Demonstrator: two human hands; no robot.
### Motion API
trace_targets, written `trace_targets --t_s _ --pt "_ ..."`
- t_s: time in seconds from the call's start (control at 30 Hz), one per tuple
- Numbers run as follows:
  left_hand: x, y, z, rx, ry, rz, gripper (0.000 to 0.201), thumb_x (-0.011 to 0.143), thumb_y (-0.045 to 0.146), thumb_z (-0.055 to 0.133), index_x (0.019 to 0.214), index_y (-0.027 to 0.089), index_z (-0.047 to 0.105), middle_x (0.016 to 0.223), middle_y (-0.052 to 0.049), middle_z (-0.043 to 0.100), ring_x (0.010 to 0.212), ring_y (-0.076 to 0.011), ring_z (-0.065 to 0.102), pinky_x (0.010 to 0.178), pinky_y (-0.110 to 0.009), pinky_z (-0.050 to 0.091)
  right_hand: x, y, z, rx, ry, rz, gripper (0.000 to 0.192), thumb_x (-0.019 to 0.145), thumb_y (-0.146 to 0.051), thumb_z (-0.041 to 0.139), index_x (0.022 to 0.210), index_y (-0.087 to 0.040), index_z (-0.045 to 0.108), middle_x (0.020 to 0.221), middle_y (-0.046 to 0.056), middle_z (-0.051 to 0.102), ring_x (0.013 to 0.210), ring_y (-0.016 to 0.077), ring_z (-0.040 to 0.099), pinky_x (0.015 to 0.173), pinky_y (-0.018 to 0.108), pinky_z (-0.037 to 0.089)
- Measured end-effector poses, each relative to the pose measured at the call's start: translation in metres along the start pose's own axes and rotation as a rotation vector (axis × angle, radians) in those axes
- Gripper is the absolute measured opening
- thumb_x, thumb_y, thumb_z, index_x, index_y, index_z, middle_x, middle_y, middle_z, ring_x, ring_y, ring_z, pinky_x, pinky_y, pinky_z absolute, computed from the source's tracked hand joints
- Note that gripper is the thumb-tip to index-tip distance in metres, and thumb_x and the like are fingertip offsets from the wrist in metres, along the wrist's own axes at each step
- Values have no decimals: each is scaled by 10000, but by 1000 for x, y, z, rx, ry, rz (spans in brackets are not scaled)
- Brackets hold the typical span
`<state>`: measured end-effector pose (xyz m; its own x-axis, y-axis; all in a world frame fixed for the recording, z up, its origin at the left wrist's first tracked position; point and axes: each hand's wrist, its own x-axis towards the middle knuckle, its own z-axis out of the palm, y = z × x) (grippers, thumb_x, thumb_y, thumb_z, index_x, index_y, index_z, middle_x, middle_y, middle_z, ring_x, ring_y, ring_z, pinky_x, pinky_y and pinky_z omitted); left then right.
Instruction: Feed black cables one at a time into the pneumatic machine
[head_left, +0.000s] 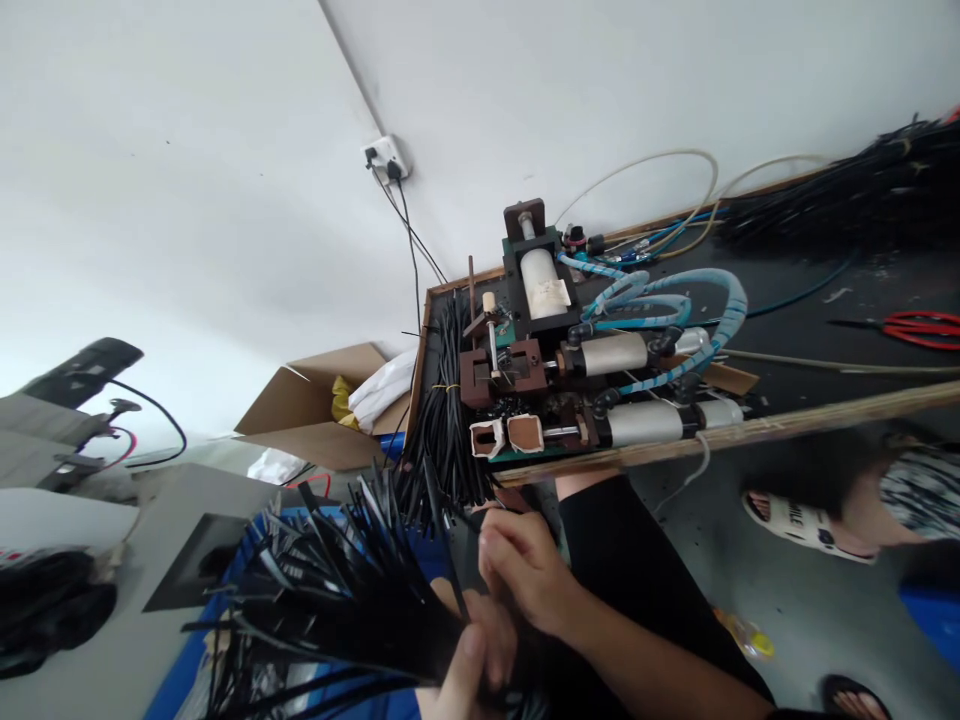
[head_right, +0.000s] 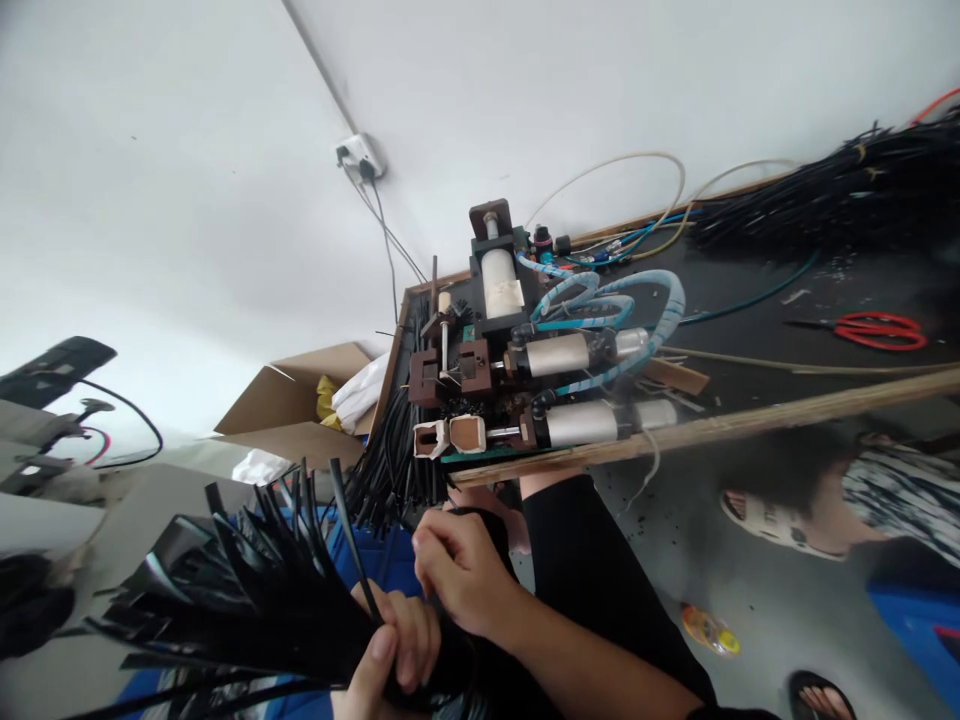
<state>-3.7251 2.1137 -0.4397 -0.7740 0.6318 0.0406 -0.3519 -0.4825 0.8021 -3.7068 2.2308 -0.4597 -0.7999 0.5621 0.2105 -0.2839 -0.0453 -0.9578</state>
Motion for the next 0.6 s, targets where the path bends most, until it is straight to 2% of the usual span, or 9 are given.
trace_targets --t_s 0.07,0.13,0.17,0.23,0.33,0.43,0.5,0.53,0.6 --pt "-3 1 5 24 12 15 264 906 354 817 846 208 606 534 64 489 444 -66 374 470 -177 336 5 0 -13 -493 -184 106 433 999 -366 600 601 -209 537 565 -10 610 567 142 528 578 283 339" --pt "-3 1 6 40 42 19 249 895 346 832 885 213 622 537 66 509 445 -66 397 476 -175 357 11 4 -31 -924 -316 303 316 939 -297 654 640 -198 663 687 50 729 679 196 654 627 302 400" --pt "-1 1 5 43 68 17 239 892 335 837 912 218 628 541 70 514 444 -67 405 479 -175 369 13 7 -40 -1052 -344 395 247 921 -265 668 696 -185 729 772 99 777 752 243 713 661 323 438" --pt "3 1 3 43 120 10 229 891 311 836 947 231 629 547 79 510 442 -69 414 477 -176 390 16 14 -58 -1169 -343 517 164 901 -209 679 829 -140 809 910 195 812 889 340 773 729 379 500" --pt "11 0 0 61 120 -9 270 858 292 860 877 228 598 534 87 481 422 -76 421 447 -187 397 18 15 -75 -1231 -270 596 203 923 -251 692 964 -107 829 1006 249 809 1007 397 782 787 421 541" --pt "17 -1 2 103 154 -9 303 830 281 886 838 212 591 534 80 503 408 -70 435 430 -179 386 14 -4 -75 -1263 -177 580 302 958 -418 703 944 -139 815 970 217 805 1005 388 768 805 421 534" --pt "18 -3 6 140 216 -5 289 822 276 897 857 201 619 555 70 544 404 -64 453 433 -170 383 9 -23 -66 -1135 -51 435 352 1000 -465 656 847 -175 785 797 148 771 836 324 748 754 392 505" --pt "18 -4 8 163 234 -10 292 809 280 910 863 195 636 565 63 564 402 -62 460 432 -169 381 6 -32 -61 -978 21 310 373 1029 -467 617 826 -191 768 732 109 741 743 277 711 718 370 484" --pt "18 -6 12 217 241 -33 308 779 305 936 865 180 668 568 51 586 400 -67 476 427 -173 377 1 -45 -48 -520 112 56 381 1061 -475 571 861 -210 758 735 63 714 648 207 627 650 328 444"
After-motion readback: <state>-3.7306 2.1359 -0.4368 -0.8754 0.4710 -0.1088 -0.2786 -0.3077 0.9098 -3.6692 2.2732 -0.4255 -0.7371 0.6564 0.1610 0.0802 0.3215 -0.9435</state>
